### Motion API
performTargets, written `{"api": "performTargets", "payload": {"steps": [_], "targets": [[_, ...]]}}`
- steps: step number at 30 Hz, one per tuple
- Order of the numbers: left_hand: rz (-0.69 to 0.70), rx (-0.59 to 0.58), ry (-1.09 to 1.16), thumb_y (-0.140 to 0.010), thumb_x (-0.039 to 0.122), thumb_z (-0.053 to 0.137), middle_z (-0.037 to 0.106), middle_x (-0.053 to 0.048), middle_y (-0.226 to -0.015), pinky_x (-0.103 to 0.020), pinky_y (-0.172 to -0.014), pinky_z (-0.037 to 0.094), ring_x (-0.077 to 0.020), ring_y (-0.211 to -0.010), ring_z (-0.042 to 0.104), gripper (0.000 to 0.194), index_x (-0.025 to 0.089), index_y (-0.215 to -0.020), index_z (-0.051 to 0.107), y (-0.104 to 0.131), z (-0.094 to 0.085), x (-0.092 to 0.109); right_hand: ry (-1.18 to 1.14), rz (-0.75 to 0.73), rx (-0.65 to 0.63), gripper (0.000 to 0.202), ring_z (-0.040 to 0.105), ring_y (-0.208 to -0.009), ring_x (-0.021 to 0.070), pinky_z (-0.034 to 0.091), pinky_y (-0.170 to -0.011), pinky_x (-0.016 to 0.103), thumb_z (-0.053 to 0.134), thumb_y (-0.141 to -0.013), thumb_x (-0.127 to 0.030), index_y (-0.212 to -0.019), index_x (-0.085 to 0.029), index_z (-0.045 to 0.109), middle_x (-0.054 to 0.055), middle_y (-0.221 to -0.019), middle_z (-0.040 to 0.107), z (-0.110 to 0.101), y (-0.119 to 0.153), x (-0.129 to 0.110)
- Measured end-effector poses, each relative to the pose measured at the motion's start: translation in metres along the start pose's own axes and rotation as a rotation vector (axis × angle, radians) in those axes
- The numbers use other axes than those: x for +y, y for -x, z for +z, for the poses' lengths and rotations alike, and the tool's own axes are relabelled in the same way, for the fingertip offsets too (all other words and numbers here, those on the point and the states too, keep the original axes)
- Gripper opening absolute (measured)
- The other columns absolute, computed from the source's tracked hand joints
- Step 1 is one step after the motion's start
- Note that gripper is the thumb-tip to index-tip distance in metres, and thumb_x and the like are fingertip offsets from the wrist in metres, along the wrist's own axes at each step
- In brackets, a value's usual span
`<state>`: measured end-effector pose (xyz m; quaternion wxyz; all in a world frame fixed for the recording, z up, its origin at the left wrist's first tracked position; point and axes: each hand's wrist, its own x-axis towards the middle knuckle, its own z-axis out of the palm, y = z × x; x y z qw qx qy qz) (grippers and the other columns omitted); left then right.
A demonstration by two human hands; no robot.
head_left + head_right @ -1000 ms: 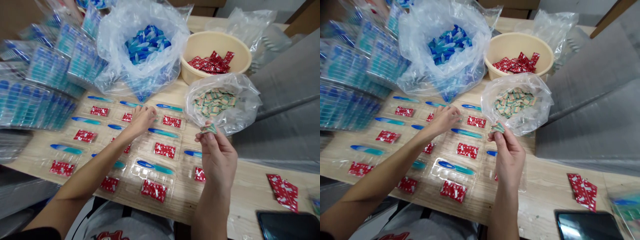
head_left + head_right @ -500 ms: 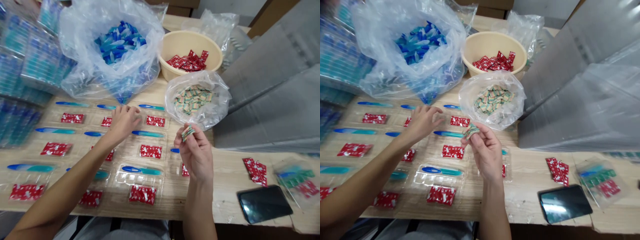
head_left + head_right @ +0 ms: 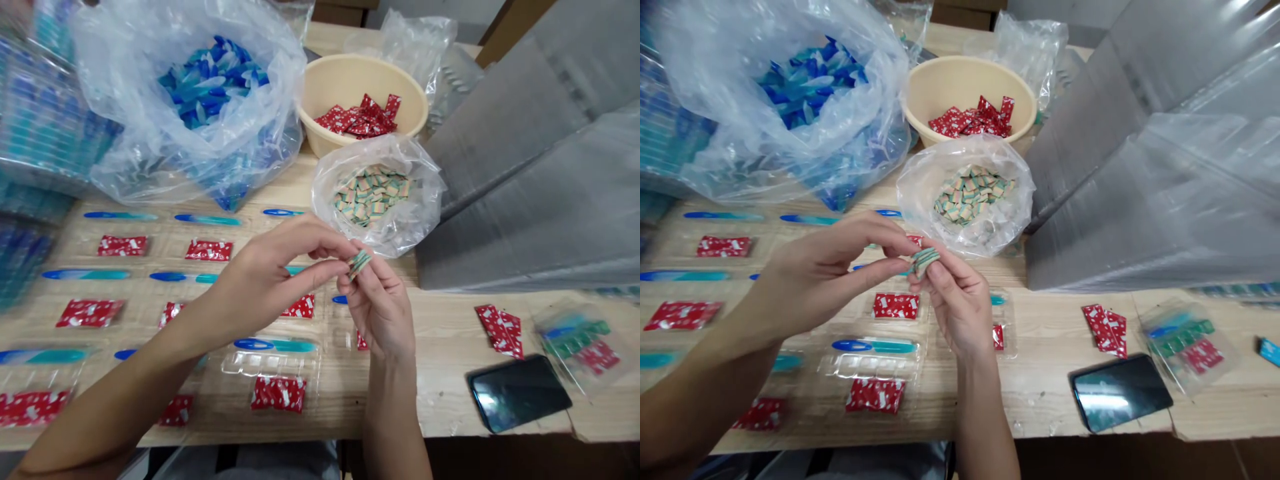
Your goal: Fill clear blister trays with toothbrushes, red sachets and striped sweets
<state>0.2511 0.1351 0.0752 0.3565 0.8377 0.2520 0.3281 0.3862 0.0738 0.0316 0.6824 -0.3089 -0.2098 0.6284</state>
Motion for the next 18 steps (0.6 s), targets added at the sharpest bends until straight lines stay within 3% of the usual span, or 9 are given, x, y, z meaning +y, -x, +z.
{"api": "performTargets", "payload": {"steps": [5, 9, 15, 18], "targets": [[0.012, -0.006, -0.068, -0.091, 0.024, 0.052, 0.068, -0.002, -0.092, -0.027, -0.08, 0.05, -0.0138, -0.088, 0.062, 0.013, 0.021, -0.096, 0.064, -0.009, -0.001, -0.003, -0.041, -0.007, 0.063, 0.02, 0.06, -0.056, 0.0044, 0.054, -0.056, 0.013, 0.081, -0.064, -0.027, -0.084, -0.028, 0.076, -0.005, -0.072, 0.072, -0.002, -0.001, -0.001], [0.042, 0.005, -0.284, -0.092, 0.02, 0.045, 0.068, -0.003, -0.097, -0.028, -0.086, 0.047, -0.014, -0.092, 0.061, 0.02, 0.018, -0.098, 0.064, -0.05, 0.005, -0.017, -0.061, -0.065, 0.131, 0.023, 0.06, -0.059, 0.0033, 0.054, -0.056, 0.01, 0.083, -0.061, -0.025, -0.083, -0.026, 0.075, -0.004, -0.077, 0.072, -0.006, -0.003, -0.004], [-0.08, -0.452, -0.732, -0.082, 0.006, 0.045, 0.068, -0.013, -0.099, -0.027, -0.079, 0.047, -0.019, -0.091, 0.063, 0.025, 0.009, -0.092, 0.068, -0.11, 0.041, -0.055, -0.069, -0.135, 0.206, 0.023, 0.062, -0.06, 0.0041, 0.054, -0.056, 0.009, 0.084, -0.059, -0.025, -0.08, -0.025, 0.075, -0.004, -0.077, 0.072, -0.011, -0.006, -0.004], [-0.134, -0.52, -0.793, -0.08, 0.009, 0.047, 0.068, -0.015, -0.105, -0.027, -0.079, 0.046, -0.0205, -0.094, 0.063, 0.027, 0.009, -0.098, 0.068, -0.12, 0.057, -0.065, -0.061, -0.126, 0.21, 0.025, 0.061, -0.059, 0.0037, 0.053, -0.055, 0.009, 0.084, -0.057, -0.026, -0.08, -0.024, 0.074, -0.005, -0.074, 0.071, -0.012, -0.007, -0.004]]}}
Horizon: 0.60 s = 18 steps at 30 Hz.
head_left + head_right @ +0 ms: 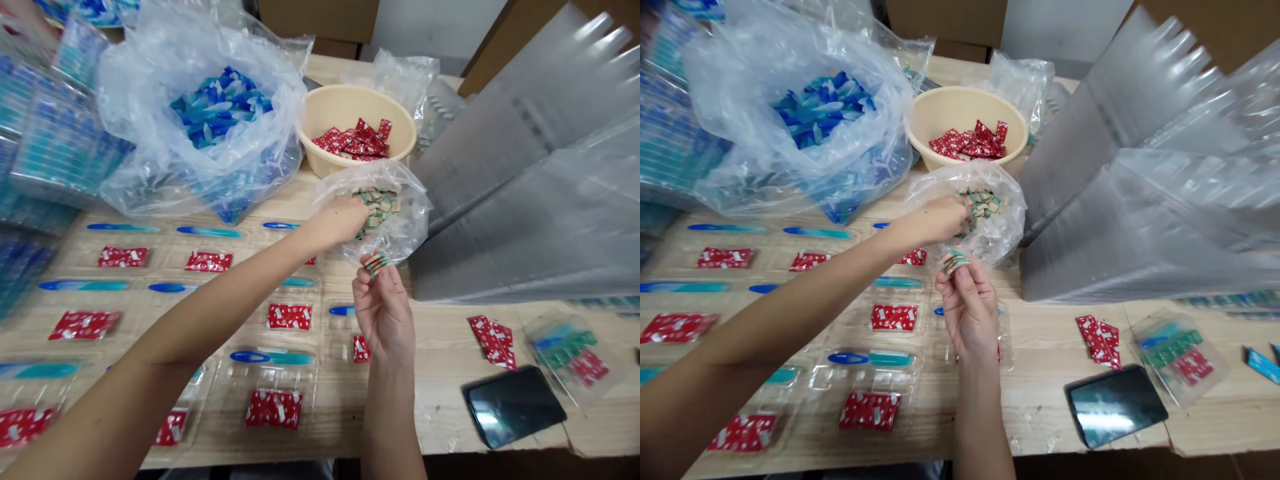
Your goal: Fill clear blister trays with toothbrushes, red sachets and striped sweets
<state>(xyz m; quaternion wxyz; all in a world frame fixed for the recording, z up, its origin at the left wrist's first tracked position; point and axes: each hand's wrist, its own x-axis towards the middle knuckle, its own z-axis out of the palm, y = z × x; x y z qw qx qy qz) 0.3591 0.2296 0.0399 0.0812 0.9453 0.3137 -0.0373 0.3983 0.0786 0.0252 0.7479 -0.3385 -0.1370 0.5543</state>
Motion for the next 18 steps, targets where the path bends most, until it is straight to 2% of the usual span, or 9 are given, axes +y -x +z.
{"api": "performTargets", "payload": {"steps": [4, 10, 16, 18], "targets": [[-0.042, 0.002, 0.029, -0.078, 0.01, 0.05, 0.069, -0.015, -0.103, -0.031, -0.079, 0.047, -0.0241, -0.093, 0.063, 0.026, 0.01, -0.095, 0.069, -0.008, 0.008, -0.001, 0.027, 0.001, 0.012, 0.022, 0.06, -0.058, 0.0042, 0.053, -0.054, 0.011, 0.083, -0.058, -0.027, -0.078, -0.025, 0.074, -0.005, -0.074, 0.071, 0.0, 0.0, -0.001], [0.008, 0.053, 0.116, -0.074, 0.008, 0.05, 0.07, -0.01, -0.087, -0.028, -0.073, 0.046, -0.0205, -0.08, 0.064, 0.019, 0.013, -0.078, 0.068, -0.006, 0.008, -0.008, 0.075, -0.022, 0.03, 0.017, 0.059, -0.06, 0.0061, 0.053, -0.054, 0.015, 0.078, -0.064, -0.028, -0.08, -0.026, 0.073, -0.004, -0.076, 0.069, -0.001, 0.001, 0.0], [-0.056, 0.089, 0.166, -0.083, 0.017, 0.048, 0.069, -0.011, -0.084, -0.027, -0.07, 0.046, -0.0192, -0.079, 0.063, 0.019, 0.011, -0.086, 0.065, 0.01, -0.002, -0.004, 0.064, -0.06, 0.06, 0.017, 0.057, -0.058, 0.0057, 0.052, -0.053, 0.015, 0.08, -0.062, -0.027, -0.077, -0.024, 0.072, -0.005, -0.07, 0.067, -0.003, 0.0, -0.005], [-0.046, 0.157, 0.252, -0.085, 0.02, 0.047, 0.068, -0.011, -0.086, -0.029, -0.071, 0.046, -0.02, -0.08, 0.063, 0.02, 0.012, -0.092, 0.064, 0.014, -0.002, -0.004, 0.052, -0.077, 0.068, 0.018, 0.057, -0.058, 0.0046, 0.051, -0.054, 0.013, 0.081, -0.06, -0.027, -0.076, -0.024, 0.072, -0.005, -0.071, 0.067, -0.004, 0.0, -0.007]]}}
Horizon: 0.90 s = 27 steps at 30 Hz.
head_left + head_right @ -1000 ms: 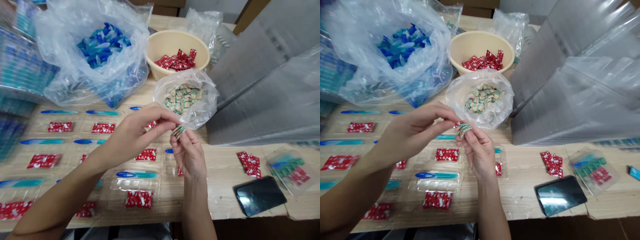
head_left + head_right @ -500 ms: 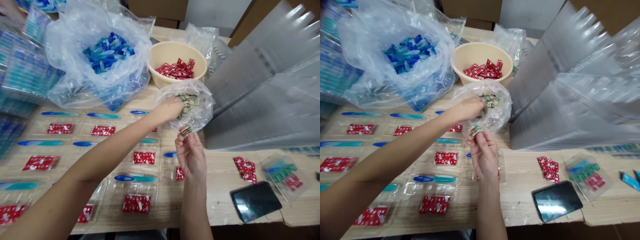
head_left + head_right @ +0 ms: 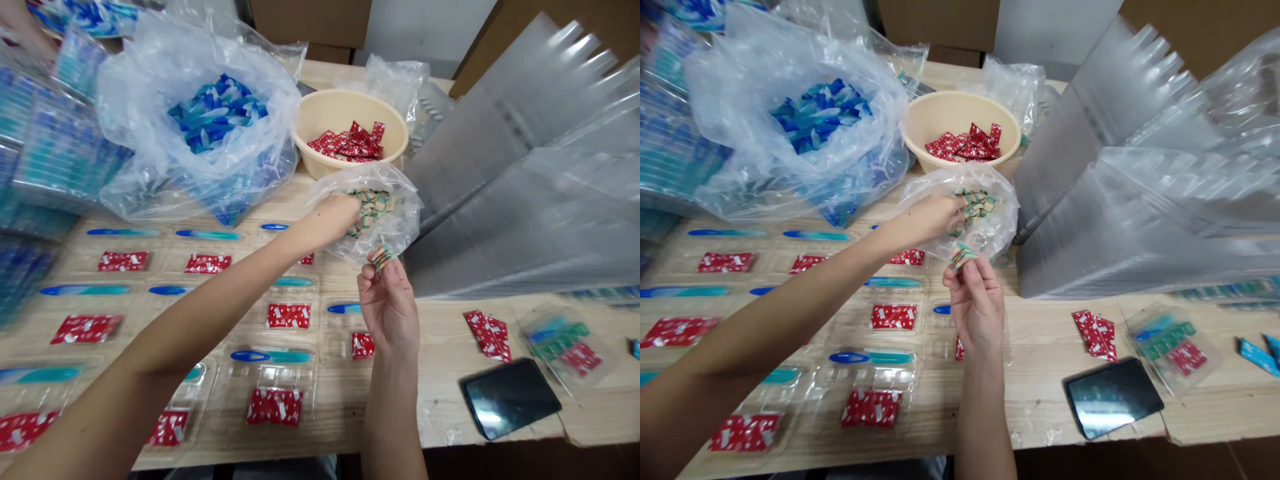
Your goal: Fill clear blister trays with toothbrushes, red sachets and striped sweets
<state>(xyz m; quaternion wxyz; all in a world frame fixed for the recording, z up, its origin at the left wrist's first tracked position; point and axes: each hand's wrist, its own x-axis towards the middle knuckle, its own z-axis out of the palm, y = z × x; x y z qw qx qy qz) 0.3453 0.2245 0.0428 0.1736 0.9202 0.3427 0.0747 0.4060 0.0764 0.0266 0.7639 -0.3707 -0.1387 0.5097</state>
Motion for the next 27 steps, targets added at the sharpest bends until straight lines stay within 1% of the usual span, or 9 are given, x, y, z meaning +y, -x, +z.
{"api": "performTargets", "payload": {"steps": [2, 4, 7, 11, 13, 18, 21, 25, 27], "targets": [[0.039, 0.094, 0.13, -0.086, 0.021, 0.049, 0.067, -0.008, -0.084, -0.03, -0.072, 0.046, -0.0197, -0.079, 0.063, 0.018, 0.014, -0.096, 0.061, 0.003, 0.001, -0.002, -0.001, -0.013, 0.006, 0.016, 0.058, -0.059, 0.0043, 0.051, -0.055, 0.013, 0.08, -0.061, -0.027, -0.075, -0.023, 0.072, -0.005, -0.073, 0.068, -0.001, 0.0, -0.001], [0.079, 0.16, 0.254, -0.086, 0.023, 0.051, 0.065, -0.004, -0.077, -0.029, -0.072, 0.047, -0.018, -0.076, 0.062, 0.013, 0.017, -0.092, 0.06, 0.004, 0.002, -0.005, 0.008, -0.027, 0.013, 0.013, 0.058, -0.06, 0.0047, 0.051, -0.056, 0.014, 0.079, -0.063, -0.027, -0.074, -0.023, 0.071, -0.005, -0.074, 0.068, -0.003, 0.0, -0.001], [0.081, 0.172, 0.35, -0.087, 0.021, 0.047, 0.06, 0.0, -0.067, -0.028, -0.07, 0.046, -0.0155, -0.069, 0.059, 0.013, 0.018, -0.08, 0.058, 0.003, 0.003, -0.009, 0.042, -0.047, 0.028, 0.011, 0.057, -0.06, 0.0058, 0.052, -0.055, 0.017, 0.077, -0.065, -0.026, -0.073, -0.023, 0.071, -0.004, -0.075, 0.068, -0.004, 0.0, -0.001], [0.053, 0.128, 0.297, -0.082, 0.012, 0.045, 0.058, 0.002, -0.066, -0.026, -0.066, 0.044, -0.0133, -0.065, 0.055, 0.015, 0.017, -0.077, 0.057, 0.003, 0.003, -0.011, 0.085, -0.084, 0.064, 0.013, 0.058, -0.059, 0.0065, 0.052, -0.054, 0.018, 0.078, -0.064, -0.027, -0.075, -0.024, 0.072, -0.004, -0.073, 0.068, -0.004, 0.001, -0.002], [0.064, 0.119, 0.292, -0.081, 0.012, 0.046, 0.058, 0.001, -0.066, -0.026, -0.066, 0.043, -0.0131, -0.065, 0.053, 0.013, 0.017, -0.075, 0.057, 0.005, 0.003, -0.009, 0.088, -0.097, 0.066, 0.014, 0.058, -0.059, 0.006, 0.052, -0.055, 0.017, 0.079, -0.063, -0.028, -0.075, -0.024, 0.072, -0.004, -0.074, 0.069, -0.004, 0.001, -0.002], [0.114, 0.23, 0.398, -0.084, 0.014, 0.046, 0.06, 0.0, -0.073, -0.025, -0.068, 0.04, -0.0119, -0.068, 0.052, 0.011, 0.016, -0.077, 0.055, 0.014, -0.002, 0.0, 0.112, -0.108, 0.052, 0.012, 0.059, -0.059, 0.0069, 0.053, -0.056, 0.019, 0.077, -0.065, -0.029, -0.075, -0.025, 0.072, -0.005, -0.074, 0.07, -0.006, 0.001, 0.0], [0.127, 0.159, 0.43, -0.083, 0.012, 0.047, 0.058, 0.001, -0.07, -0.024, -0.064, 0.039, -0.0106, -0.064, 0.05, 0.01, 0.015, -0.077, 0.054, 0.02, -0.004, 0.002, 0.117, -0.11, 0.025, 0.012, 0.062, -0.062, 0.0078, 0.055, -0.06, 0.021, 0.076, -0.068, -0.029, -0.079, -0.026, 0.071, -0.004, -0.079, 0.071, -0.006, 0.001, 0.002], [0.115, -0.034, 0.599, -0.083, 0.013, 0.048, 0.06, 0.002, -0.07, -0.023, -0.061, 0.04, -0.0097, -0.062, 0.053, 0.008, 0.016, -0.076, 0.051, 0.027, -0.01, 0.003, 0.097, -0.059, -0.012, 0.016, 0.067, -0.082, 0.0114, 0.057, -0.076, 0.026, 0.073, -0.072, -0.03, -0.087, -0.025, 0.069, 0.0, -0.103, 0.072, -0.004, 0.0, 0.005], [0.104, -0.079, 0.705, -0.083, 0.015, 0.047, 0.063, 0.0, -0.074, -0.022, -0.062, 0.042, -0.0097, -0.064, 0.055, 0.008, 0.016, -0.076, 0.05, 0.029, -0.012, 0.002, 0.073, -0.057, -0.018, 0.015, 0.067, -0.092, 0.0134, 0.056, -0.084, 0.03, 0.072, -0.073, -0.029, -0.087, -0.025, 0.069, 0.0, -0.109, 0.071, -0.003, 0.0, 0.006]]}}
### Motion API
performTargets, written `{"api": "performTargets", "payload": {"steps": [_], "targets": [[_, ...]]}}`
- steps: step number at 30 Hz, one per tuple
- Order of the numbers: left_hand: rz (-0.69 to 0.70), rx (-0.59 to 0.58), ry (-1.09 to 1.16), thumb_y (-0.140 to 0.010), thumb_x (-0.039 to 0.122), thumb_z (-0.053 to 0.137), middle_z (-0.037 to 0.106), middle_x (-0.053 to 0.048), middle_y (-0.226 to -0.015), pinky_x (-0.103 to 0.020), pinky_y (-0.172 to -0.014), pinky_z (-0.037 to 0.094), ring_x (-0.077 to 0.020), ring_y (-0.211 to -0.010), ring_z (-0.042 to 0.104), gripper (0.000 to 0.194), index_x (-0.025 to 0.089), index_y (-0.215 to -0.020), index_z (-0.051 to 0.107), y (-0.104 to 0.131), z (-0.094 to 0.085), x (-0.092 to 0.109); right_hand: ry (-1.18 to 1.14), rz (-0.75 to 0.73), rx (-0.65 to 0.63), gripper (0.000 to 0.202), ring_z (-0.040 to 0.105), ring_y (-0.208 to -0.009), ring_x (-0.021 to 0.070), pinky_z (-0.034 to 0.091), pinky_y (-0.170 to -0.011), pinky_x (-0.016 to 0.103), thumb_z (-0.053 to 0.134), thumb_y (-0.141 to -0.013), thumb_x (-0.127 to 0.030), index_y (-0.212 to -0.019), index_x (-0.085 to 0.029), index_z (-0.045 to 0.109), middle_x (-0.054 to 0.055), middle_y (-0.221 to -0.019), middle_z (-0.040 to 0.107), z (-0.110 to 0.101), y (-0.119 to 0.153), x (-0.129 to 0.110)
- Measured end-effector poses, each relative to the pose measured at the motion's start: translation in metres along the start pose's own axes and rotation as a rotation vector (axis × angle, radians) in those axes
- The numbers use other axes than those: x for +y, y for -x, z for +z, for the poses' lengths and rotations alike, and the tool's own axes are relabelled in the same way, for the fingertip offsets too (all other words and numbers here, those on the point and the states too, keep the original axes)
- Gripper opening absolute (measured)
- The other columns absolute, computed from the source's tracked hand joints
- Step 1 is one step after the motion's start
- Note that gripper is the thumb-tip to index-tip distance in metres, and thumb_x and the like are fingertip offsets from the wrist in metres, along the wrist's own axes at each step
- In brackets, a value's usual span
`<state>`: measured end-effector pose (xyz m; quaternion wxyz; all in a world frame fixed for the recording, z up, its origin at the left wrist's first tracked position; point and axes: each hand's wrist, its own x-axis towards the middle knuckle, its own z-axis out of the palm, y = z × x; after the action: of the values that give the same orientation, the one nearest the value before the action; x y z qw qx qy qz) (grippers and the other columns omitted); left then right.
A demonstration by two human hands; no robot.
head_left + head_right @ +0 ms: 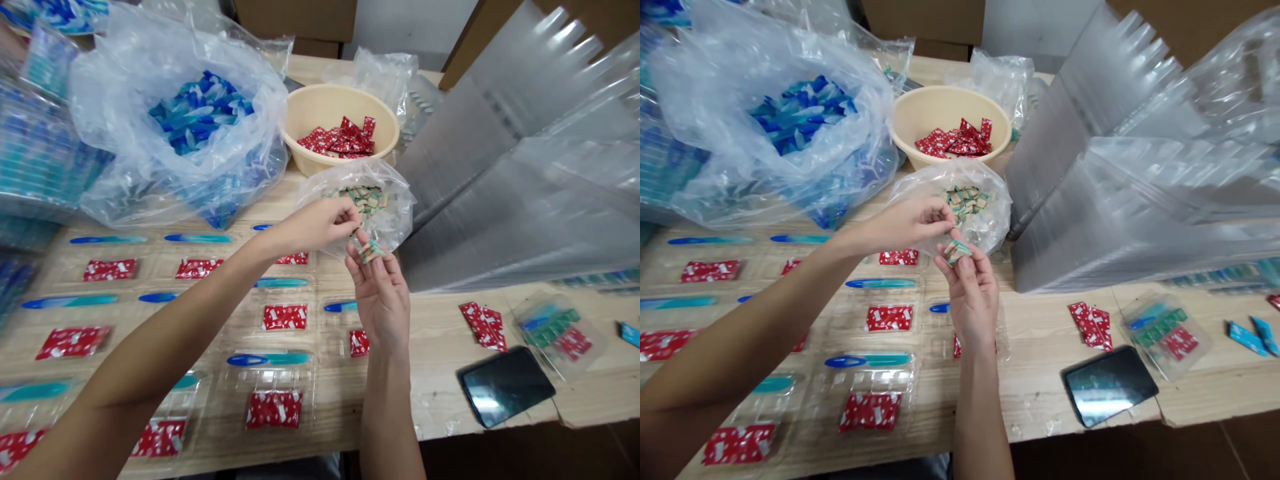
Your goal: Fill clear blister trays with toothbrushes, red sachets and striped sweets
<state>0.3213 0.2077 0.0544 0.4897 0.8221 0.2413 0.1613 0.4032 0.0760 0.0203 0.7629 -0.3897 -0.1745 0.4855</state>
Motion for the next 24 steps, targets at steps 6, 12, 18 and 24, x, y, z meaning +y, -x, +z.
{"api": "performTargets", "payload": {"steps": [6, 12, 18, 24], "targets": [[0.04, 0.204, 0.0, -0.083, 0.017, 0.047, 0.061, 0.001, -0.072, -0.023, -0.062, 0.044, -0.0105, -0.066, 0.056, 0.006, 0.017, -0.078, 0.05, 0.003, 0.001, -0.003, 0.017, -0.033, -0.021, 0.014, 0.066, -0.099, 0.0135, 0.054, -0.092, 0.032, 0.069, -0.076, -0.029, -0.09, -0.026, 0.068, 0.001, -0.116, 0.069, 0.001, 0.001, 0.002], [0.047, 0.118, -0.018, -0.085, 0.02, 0.046, 0.066, 0.0, -0.079, -0.023, -0.063, 0.045, -0.0103, -0.068, 0.059, 0.008, 0.017, -0.08, 0.052, 0.013, 0.002, 0.004, 0.047, -0.021, -0.031, 0.016, 0.068, -0.088, 0.0131, 0.056, -0.088, 0.034, 0.07, -0.076, -0.031, -0.09, -0.026, 0.066, 0.001, -0.12, 0.066, 0.0, 0.001, 0.004], [0.05, 0.18, -0.083, -0.083, 0.019, 0.049, 0.062, 0.001, -0.072, -0.021, -0.06, 0.043, -0.0097, -0.065, 0.055, 0.009, 0.015, -0.079, 0.056, 0.015, -0.003, 0.003, 0.046, -0.058, -0.043, 0.014, 0.067, -0.094, 0.0131, 0.055, -0.088, 0.032, 0.068, -0.077, -0.028, -0.091, -0.027, 0.068, 0.001, -0.127, 0.063, 0.003, 0.003, 0.007], [0.088, 0.153, -0.003, -0.084, 0.018, 0.051, 0.062, 0.0, -0.075, -0.023, -0.066, 0.046, -0.0101, -0.069, 0.058, 0.009, 0.015, -0.079, 0.057, 0.025, -0.007, 0.013, 0.05, -0.107, 0.056, 0.015, 0.068, -0.081, 0.0104, 0.058, -0.077, 0.025, 0.07, -0.075, -0.025, -0.09, -0.026, 0.071, 0.0, -0.116, 0.068, 0.003, 0.002, 0.006]]}}
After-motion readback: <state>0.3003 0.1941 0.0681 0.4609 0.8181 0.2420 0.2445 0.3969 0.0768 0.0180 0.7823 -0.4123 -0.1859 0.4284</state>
